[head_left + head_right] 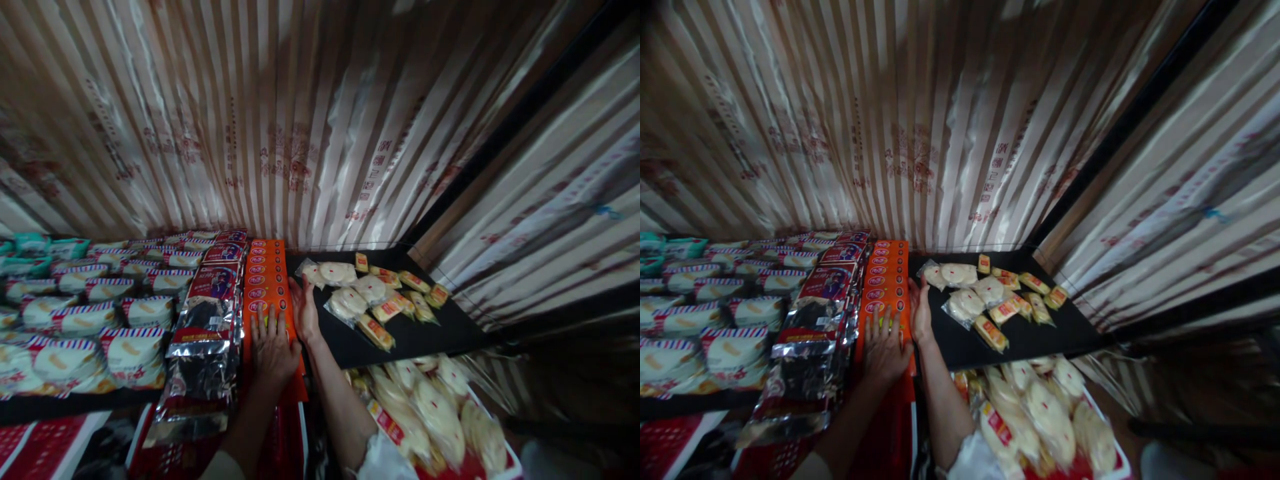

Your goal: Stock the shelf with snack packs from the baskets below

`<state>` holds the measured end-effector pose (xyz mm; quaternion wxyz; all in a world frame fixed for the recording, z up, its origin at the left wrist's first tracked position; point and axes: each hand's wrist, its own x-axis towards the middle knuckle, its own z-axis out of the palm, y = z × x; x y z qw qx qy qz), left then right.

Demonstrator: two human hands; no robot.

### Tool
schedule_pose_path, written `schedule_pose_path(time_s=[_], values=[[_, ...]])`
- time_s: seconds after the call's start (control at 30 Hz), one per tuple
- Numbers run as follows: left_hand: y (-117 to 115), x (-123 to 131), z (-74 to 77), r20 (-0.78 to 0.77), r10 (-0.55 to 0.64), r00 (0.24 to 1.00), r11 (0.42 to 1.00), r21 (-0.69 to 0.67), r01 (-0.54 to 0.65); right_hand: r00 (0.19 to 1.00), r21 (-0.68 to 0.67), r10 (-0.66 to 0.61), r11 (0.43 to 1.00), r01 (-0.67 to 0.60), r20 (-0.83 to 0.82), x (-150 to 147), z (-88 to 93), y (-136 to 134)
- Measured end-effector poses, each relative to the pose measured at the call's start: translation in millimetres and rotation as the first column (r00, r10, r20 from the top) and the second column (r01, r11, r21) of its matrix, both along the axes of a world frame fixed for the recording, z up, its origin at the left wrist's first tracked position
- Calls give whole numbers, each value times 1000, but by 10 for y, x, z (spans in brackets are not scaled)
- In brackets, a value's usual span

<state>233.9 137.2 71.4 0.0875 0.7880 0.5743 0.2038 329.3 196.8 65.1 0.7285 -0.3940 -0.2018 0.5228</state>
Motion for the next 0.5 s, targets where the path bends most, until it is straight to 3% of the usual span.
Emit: schedule_pose_path(time_s=[0.5], values=[[-31,71,-68,-45,40,998,998,51,-37,1000,27,-22,999,22,-16,15,-19,9]])
